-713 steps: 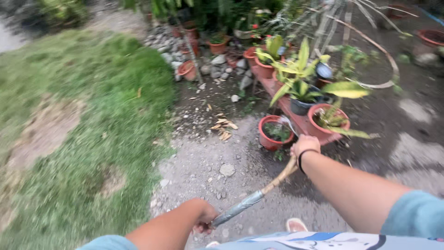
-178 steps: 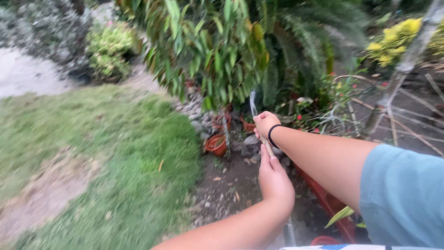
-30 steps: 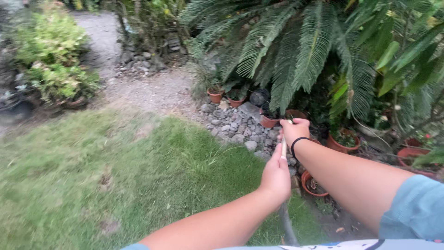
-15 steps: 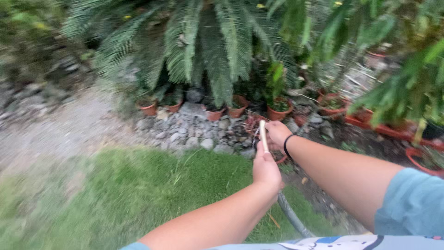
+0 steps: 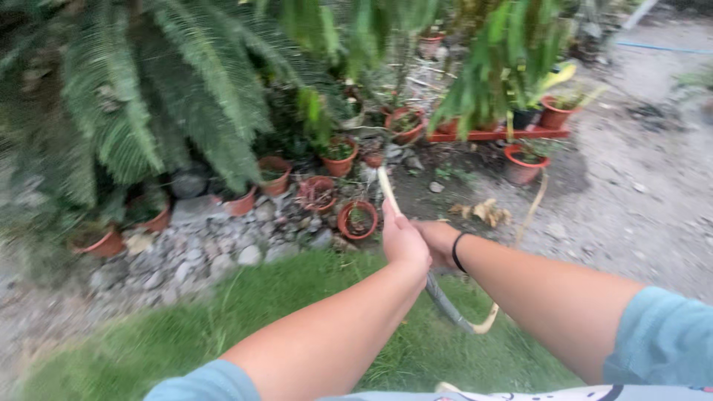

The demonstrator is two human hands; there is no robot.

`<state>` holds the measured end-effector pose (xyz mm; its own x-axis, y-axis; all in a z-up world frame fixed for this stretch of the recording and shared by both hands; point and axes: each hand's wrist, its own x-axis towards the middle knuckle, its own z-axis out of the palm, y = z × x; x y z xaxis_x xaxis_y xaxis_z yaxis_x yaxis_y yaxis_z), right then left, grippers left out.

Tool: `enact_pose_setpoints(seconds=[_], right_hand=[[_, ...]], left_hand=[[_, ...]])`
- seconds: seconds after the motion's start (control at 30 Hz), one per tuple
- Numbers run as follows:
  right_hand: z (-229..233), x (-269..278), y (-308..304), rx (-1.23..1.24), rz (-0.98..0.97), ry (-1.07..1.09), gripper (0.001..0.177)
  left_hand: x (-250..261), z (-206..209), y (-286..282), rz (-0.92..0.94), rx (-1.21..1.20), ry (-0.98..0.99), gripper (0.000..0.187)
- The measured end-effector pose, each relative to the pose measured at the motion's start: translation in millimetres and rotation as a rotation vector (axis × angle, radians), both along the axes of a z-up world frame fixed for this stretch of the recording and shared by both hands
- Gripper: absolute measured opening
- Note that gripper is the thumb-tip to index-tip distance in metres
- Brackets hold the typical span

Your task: The person waters various potted plants and garden areas using a hose by hand, moving between different sections of the outdoor space.

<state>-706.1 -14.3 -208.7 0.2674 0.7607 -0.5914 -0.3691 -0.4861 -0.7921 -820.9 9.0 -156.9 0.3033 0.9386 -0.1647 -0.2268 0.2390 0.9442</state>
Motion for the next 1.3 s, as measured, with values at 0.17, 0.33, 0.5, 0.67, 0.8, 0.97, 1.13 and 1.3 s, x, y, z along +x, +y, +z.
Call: enact_pose_setpoints(seconds=[0.17, 0.33, 0.5, 0.67, 0.8, 0.97, 1.13, 1.3], right_hand=[[54.6, 37.5, -4.0, -0.01, -0.262, 0.072, 0.034], [70.6, 92.4, -34.9, 0.084, -0.283, 0.091, 0.035], [81.5, 151.7, -82.6, 0.073, -0.25, 0.007, 0.037], [55.5, 194.8, -147.0, 0.029, -0.254, -0.059, 0.043], [31.0, 225.0, -188.0, 0.016, -0.265, -0.065, 0.032], [15.4, 253.5, -214.2, -0.157, -0.248, -0.071, 0.033], [-16.8, 294.4, -253.7, -0.283, -0.119, 0.06, 0.039], [-9.7, 315.4, -281.6, -0.617, 0.065, -0.026, 0.034]], left_hand=[[18.0, 38.6, -39.9, -0.23, -0.248, 0.193, 0.051], [80.1, 37.1, -76.1, -0.309, -0.046, 0.231, 0.05], [159.1, 18.8, -110.4, -0.362, -0.016, 0.215, 0.051], [219.4, 19.6, -137.2, -0.358, 0.021, 0.06, 0.052], [262.6, 44.1, -134.3, -0.492, -0.329, 0.056, 0.054], [330.8, 39.7, -120.4, -0.587, -0.48, -0.045, 0.042], [417.2, 46.3, -109.8, -0.634, -0.554, -0.075, 0.024], [497.1, 70.6, -95.3, -0.742, -0.623, -0.126, 0.032]])
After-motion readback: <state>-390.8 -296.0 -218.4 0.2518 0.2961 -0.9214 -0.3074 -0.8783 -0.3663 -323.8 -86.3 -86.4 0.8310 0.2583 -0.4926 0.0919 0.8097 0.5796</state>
